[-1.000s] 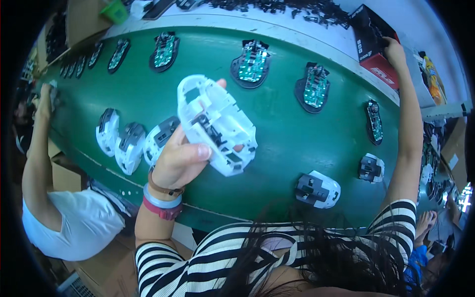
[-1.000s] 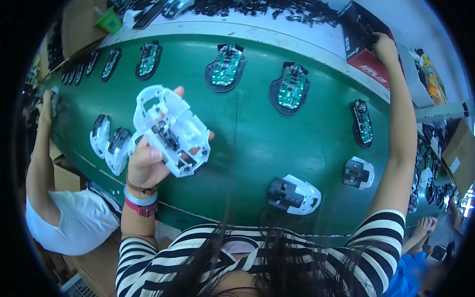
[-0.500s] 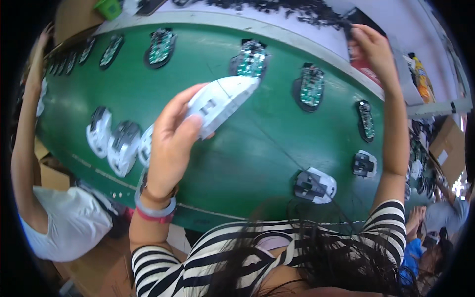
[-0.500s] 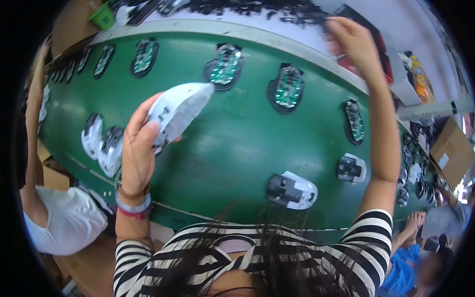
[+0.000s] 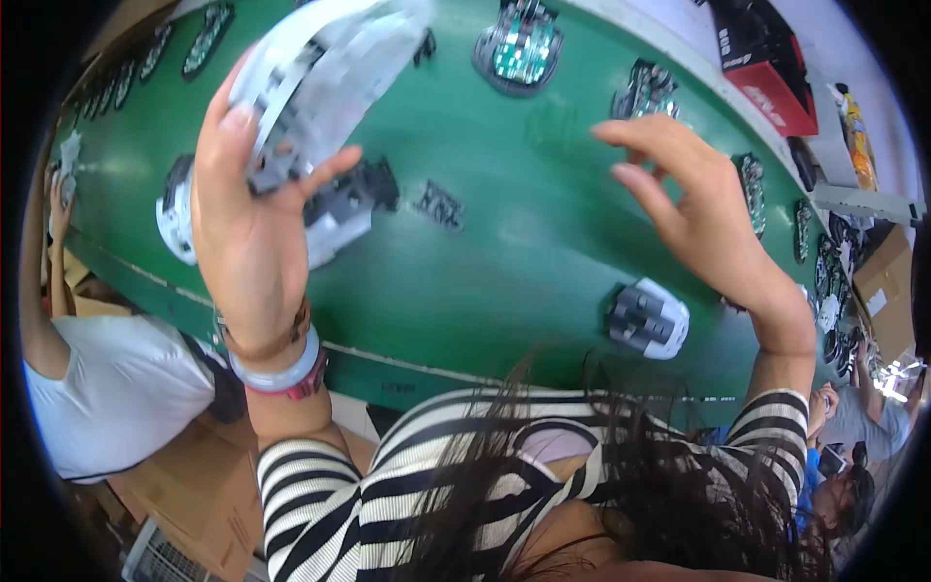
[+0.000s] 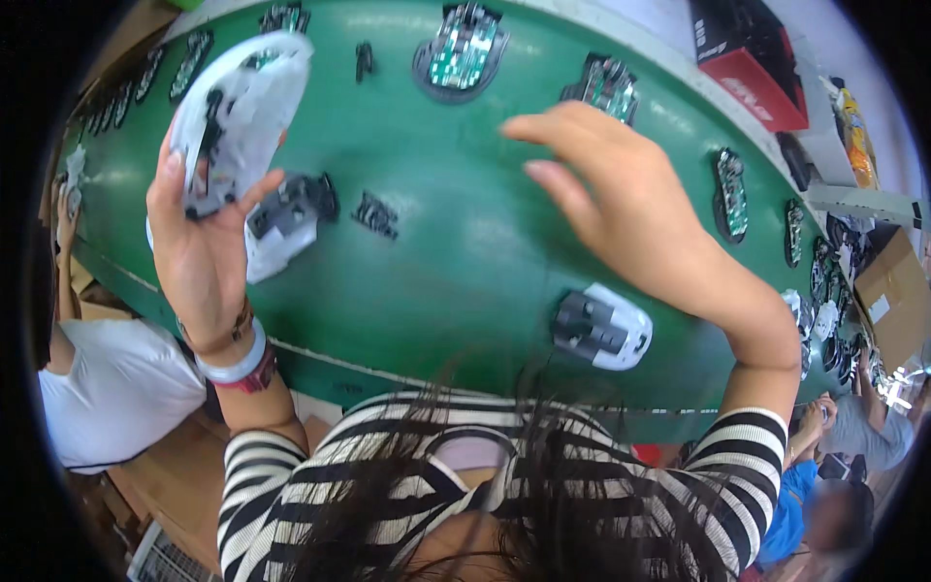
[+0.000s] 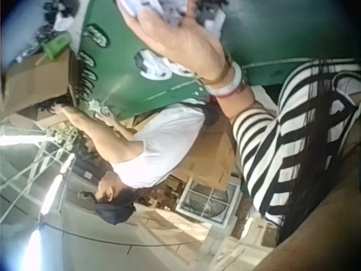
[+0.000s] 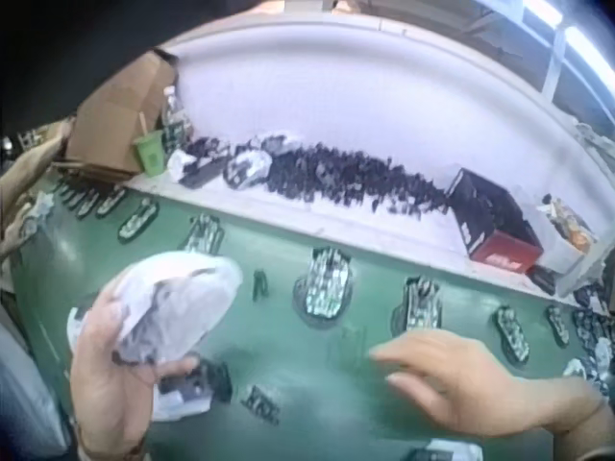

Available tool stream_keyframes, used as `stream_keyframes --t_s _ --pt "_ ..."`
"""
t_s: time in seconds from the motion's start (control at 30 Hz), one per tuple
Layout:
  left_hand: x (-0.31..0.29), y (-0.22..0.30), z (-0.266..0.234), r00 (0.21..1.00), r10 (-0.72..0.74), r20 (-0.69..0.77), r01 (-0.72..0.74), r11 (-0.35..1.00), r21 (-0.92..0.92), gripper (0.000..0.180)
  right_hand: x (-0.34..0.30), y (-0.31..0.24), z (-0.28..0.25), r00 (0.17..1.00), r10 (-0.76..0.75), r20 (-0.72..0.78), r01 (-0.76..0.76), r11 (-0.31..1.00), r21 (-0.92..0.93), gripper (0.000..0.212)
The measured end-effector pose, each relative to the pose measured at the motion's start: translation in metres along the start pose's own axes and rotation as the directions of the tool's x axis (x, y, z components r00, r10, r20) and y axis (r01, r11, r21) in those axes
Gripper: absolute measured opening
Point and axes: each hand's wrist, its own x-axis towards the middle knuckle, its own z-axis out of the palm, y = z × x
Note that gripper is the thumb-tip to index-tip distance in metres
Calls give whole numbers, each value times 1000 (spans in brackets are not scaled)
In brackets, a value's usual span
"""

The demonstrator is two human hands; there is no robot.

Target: The person assembles white plastic electronic housings by hand on a green workbench. They pick up small black plastic components and insert them into the white casings, repeating this process for multiple units. The person handles the components directly without using tools.

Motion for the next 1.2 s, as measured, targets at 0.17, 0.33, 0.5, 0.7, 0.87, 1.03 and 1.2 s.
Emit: stream_keyframes --t_s 0.17,0.33,0.5,0.7,0.87,1.03,1.2 --pt "-5 -13 7 997 -33 66 30 999 41 40 40 -35 71 980 -174 97 181 981 -73 13" --pt "1 -22 2 996 -25 80 14 991 131 39 45 -51 91 925 -253 284 304 941 -150 20" --pt "0 -16 3 1000 -12 29 7 987 158 39 30 -46 81 928 -191 321 273 934 -232 33" --pt "-2 -18 2 993 12 118 -37 977 212 38 29 -24 64 978 -127 166 103 984 145 36" --pt "-2 -20 2 988 -20 156 -26 957 289 37 31 -26 27 994 101 50 -112 846 522 17" --pt "-7 -17 10 948 -92 303 -16 941 337 47 48 -34 1 997 -80 12 62 852 521 23" --pt "-2 -22 4 921 11 389 -190 885 426 55 72 -50 13 998 -15 -56 48 768 639 36"
